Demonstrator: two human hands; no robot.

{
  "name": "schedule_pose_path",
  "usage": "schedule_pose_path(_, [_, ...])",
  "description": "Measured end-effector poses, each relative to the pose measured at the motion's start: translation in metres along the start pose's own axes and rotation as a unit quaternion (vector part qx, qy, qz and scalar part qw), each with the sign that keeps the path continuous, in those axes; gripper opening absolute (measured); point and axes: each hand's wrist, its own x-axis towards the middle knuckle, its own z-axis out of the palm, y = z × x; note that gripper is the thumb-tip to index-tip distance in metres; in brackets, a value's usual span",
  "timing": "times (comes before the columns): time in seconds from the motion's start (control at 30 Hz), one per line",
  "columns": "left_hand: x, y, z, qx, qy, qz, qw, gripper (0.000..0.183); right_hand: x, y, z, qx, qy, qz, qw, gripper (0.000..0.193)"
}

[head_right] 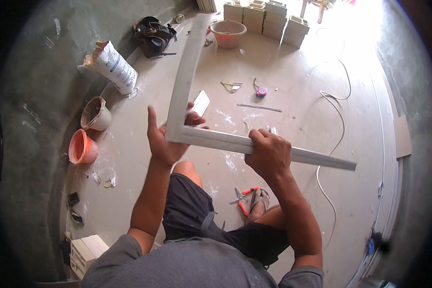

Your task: The person uses red-handled tin snips to cut a white PVC profile into smaller sections. They then fit the cut pieces together to form a corner joint and inspect the alignment.

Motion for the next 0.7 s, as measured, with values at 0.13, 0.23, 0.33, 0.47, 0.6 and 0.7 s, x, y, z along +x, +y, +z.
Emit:
schedule_pose_path(0.13, [-0.006,-0.042,-0.004,0.069,-0.082,0.134,0.985,0.098,0.004,-0.006,-0.003,0.029,0.024,0.041,0.998,0.014])
schedule_pose_path(0.23, [0.002,-0.054,-0.015,0.197,-0.024,0.180,0.964,0.090,0.004,-0.017,-0.003,0.045,0.021,0.061,0.997,0.014])
schedule_pose_path(0.33, [0.012,-0.058,-0.014,0.156,-0.013,0.183,0.971,0.071,0.001,-0.022,-0.001,0.055,0.025,0.076,0.995,0.014])
schedule_pose_path(0.47, [0.021,-0.058,-0.006,0.138,-0.017,0.198,0.970,0.065,-0.002,-0.025,-0.001,0.066,0.050,0.085,0.993,0.016])
schedule_pose_path(0.6, [0.029,-0.069,0.006,0.025,-0.033,0.201,0.979,0.061,-0.001,-0.030,-0.001,0.081,0.066,0.088,0.991,0.012])
schedule_pose_path(0.7, [0.040,-0.078,0.021,-0.093,-0.072,0.200,0.973,0.057,0.003,-0.038,0.000,0.092,0.072,0.096,0.988,0.012])
